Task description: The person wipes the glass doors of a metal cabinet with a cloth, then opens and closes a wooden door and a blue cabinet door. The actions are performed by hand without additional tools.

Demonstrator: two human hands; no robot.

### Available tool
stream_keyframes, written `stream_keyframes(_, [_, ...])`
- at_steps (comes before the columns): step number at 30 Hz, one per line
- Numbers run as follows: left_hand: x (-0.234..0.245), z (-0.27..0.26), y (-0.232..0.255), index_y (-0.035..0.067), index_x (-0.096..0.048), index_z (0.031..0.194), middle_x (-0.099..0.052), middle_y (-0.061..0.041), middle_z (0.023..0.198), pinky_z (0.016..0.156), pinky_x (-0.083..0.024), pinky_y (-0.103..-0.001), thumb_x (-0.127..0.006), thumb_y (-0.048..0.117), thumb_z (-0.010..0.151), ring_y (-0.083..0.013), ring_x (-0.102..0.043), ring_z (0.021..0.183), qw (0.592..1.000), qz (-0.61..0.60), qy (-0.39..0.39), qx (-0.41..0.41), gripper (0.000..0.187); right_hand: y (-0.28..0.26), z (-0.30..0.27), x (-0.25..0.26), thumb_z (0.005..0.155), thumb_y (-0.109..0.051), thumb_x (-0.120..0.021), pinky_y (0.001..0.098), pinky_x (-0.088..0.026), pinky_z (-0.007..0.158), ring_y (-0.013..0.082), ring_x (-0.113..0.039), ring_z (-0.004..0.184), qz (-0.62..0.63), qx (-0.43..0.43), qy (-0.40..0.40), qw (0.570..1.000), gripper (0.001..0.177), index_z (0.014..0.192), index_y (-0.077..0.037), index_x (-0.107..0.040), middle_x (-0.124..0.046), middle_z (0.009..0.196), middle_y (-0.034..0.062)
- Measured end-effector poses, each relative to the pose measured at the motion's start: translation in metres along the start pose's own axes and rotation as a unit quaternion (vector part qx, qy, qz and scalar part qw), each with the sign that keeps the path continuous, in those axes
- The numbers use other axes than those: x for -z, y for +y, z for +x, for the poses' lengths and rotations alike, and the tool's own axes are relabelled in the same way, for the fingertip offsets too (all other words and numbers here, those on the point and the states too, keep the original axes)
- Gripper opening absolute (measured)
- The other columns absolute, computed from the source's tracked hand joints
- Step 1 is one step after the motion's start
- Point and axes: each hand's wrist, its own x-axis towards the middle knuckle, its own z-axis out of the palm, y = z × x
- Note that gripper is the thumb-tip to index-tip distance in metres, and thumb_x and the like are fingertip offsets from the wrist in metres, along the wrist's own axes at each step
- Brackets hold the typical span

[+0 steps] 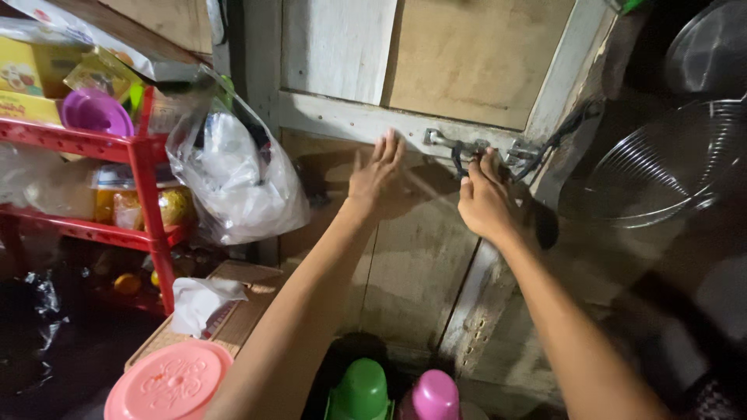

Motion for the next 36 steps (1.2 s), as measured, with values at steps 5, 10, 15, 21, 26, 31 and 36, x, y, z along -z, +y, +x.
stream_keyframes(5, [-0.014, -0.004, -0.005, 0.006, -0.043, 0.146, -0.044, -0.013, 0.152, 0.134, -0.004, -0.047, -0.047, 0.071, 0.095, -0.0262, -0.043, 0.143, 0.899, -0.423, -0.004, -0.111, 0.083, -0.031, -0.022, 0.033, 0.102, -0.05, -0.029, 0.0479, -0.012, 0.122, 0.0248, -0.004, 0.158, 0.399, -0.176, -0.069, 0.897, 0.07, 0.161, -0.013, -0.025, -0.003, 0.171, 0.0089])
stream_keyframes(10, [-0.003, -0.042, -0.019, 0.008, -0.022, 0.162, -0.018, -0.014, 0.169, 0.126, -0.018, -0.055, -0.04, 0.075, 0.086, -0.0317, -0.023, 0.155, 0.444, -0.891, 0.073, 0.059, 0.104, -0.043, -0.04, 0.053, 0.098, -0.06, -0.035, 0.044, -0.011, 0.126, 0.0199, -0.015, 0.159, 0.793, -0.175, -0.005, 0.584, 0.08, 0.16, -0.01, -0.03, -0.021, 0.173, 0.004])
stream_keyframes(15, [0.006, -0.083, -0.036, 0.005, -0.024, 0.161, -0.02, -0.016, 0.171, 0.126, -0.013, -0.049, -0.04, 0.077, 0.088, -0.0268, -0.019, 0.158, 0.403, -0.909, 0.099, 0.027, 0.104, -0.043, -0.061, 0.055, 0.098, -0.064, -0.034, 0.046, -0.012, 0.126, 0.0229, -0.02, 0.159, 0.85, -0.173, 0.044, 0.496, 0.085, 0.16, -0.006, -0.031, -0.026, 0.172, 0.0091])
stream_keyframes(21, [0.005, -0.106, -0.042, 0.007, -0.026, 0.161, -0.02, -0.014, 0.171, 0.126, -0.015, -0.047, -0.04, 0.075, 0.089, -0.0249, -0.02, 0.158, 0.45, -0.886, 0.09, 0.065, 0.1, -0.05, -0.083, 0.056, 0.096, -0.066, -0.035, 0.0458, -0.014, 0.127, 0.023, -0.022, 0.159, 0.842, -0.196, 0.042, 0.5, 0.087, 0.16, -0.007, -0.031, -0.027, 0.171, 0.0073])
stream_keyframes(26, [0.015, -0.113, -0.029, 0.007, -0.027, 0.16, -0.022, -0.011, 0.171, 0.127, -0.019, -0.049, -0.04, 0.071, 0.091, -0.0238, -0.022, 0.157, 0.474, -0.876, 0.064, 0.067, 0.096, -0.06, -0.09, 0.06, 0.096, -0.066, -0.036, 0.0464, -0.014, 0.126, 0.0236, -0.022, 0.158, 0.841, -0.201, 0.047, 0.5, 0.088, 0.16, -0.006, -0.031, -0.028, 0.171, 0.0084])
stream_keyframes(31, [0.031, -0.121, -0.021, 0.009, -0.025, 0.162, -0.021, -0.01, 0.171, 0.125, -0.015, -0.048, -0.036, 0.073, 0.09, -0.0211, -0.02, 0.158, 0.531, -0.842, 0.06, 0.072, 0.097, -0.069, -0.094, 0.071, 0.097, -0.066, -0.035, 0.0453, -0.014, 0.126, 0.0228, -0.022, 0.158, 0.838, -0.2, 0.046, 0.506, 0.087, 0.159, -0.006, -0.031, -0.028, 0.171, 0.0077])
stream_keyframes(36, [0.04, -0.127, -0.02, 0.008, -0.024, 0.162, -0.02, -0.011, 0.171, 0.127, -0.015, -0.046, -0.038, 0.073, 0.092, -0.0229, -0.02, 0.159, 0.533, -0.842, 0.061, 0.051, 0.097, -0.078, -0.098, 0.078, 0.097, -0.067, -0.034, 0.044, -0.016, 0.126, 0.0227, -0.022, 0.158, 0.83, -0.201, 0.044, 0.518, 0.086, 0.159, -0.007, -0.032, -0.029, 0.171, 0.0071])
